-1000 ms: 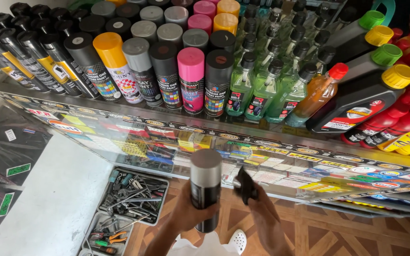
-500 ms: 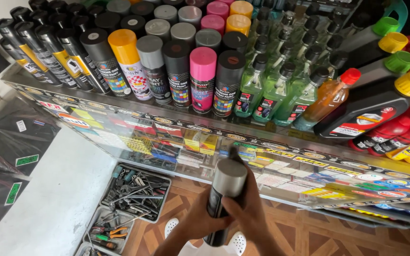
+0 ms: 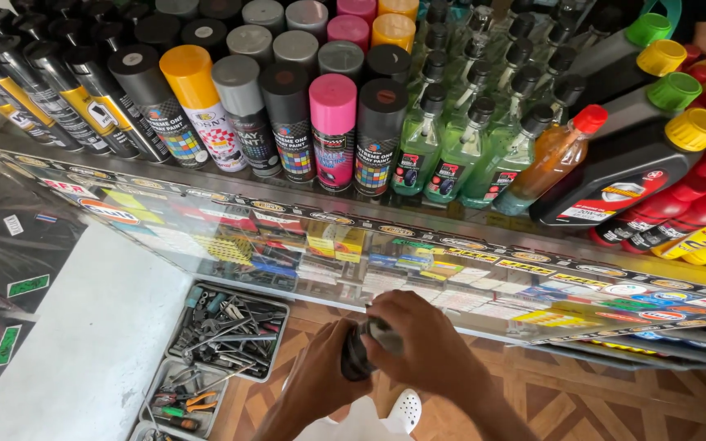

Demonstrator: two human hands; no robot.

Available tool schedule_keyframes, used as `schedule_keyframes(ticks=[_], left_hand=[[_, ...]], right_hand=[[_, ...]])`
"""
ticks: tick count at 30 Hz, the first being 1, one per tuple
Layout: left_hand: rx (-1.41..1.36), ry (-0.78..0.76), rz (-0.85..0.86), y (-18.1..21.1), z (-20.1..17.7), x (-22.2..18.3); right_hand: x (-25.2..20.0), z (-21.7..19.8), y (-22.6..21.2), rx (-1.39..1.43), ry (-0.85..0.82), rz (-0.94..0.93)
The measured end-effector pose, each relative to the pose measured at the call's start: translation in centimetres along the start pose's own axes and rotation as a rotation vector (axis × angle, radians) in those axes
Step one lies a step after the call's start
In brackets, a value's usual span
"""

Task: Cleaning and organizing various spray paint cans by wiping them with a cloth and shaking them.

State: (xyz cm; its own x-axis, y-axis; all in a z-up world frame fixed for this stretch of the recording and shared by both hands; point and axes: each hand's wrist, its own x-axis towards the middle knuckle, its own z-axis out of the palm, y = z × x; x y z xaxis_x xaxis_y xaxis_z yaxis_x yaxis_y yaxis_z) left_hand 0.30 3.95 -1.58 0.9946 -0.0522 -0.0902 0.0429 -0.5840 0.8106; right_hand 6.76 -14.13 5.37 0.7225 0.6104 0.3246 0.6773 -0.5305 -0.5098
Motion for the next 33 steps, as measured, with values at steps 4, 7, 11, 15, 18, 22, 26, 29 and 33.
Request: schedule_keyframes(ticks=[4,7,11,15,18,22,26,29,33], left_hand=[[-0.035,-0.08,-0.141,-1.5,0.4,-0.9],[-0.144,-0.039,-0.143,-2.2,0.8,-0.5],[-0.232,-0.002,-0.124,-1.7,1.4,0.0],[-0.196,0.033,-0.064,0.2,1.5,0.4],[-0.216,-0.009,-0.034,1.3,0.7,1.1],[-0.437,-0.154,-0.056,1.1,0.7,1.8],[-0.452,-0.322,-0.141,-0.5,2.0,2.1],[-0.703,-0.418,-0.208,-3.0,3.8,2.8],[-1.183,-0.624,-0.103,-1.0,4.2,4.2]], right_hand=[[-0.5,1.3,4.2,0.691,-0.277,0.308],[-1.2,3.9,4.5,1.129,-0.197,0.368],[-3.2,6.8,1.1,1.04,0.254,0.585],[-3.0,5.9,1.0,0.815,0.394,0.324],[-2.9,5.0,2.8,0.442,0.471,0.092],[-3.5,5.8,5.7,0.852,0.464,-0.133],[-2.4,4.0,7.3,1.116,0.233,0.001],[-1.1,3.0,7.8,1.253,0.205,-0.157],[-1.5,5.0,9.6,1.541,0.324,-0.2]])
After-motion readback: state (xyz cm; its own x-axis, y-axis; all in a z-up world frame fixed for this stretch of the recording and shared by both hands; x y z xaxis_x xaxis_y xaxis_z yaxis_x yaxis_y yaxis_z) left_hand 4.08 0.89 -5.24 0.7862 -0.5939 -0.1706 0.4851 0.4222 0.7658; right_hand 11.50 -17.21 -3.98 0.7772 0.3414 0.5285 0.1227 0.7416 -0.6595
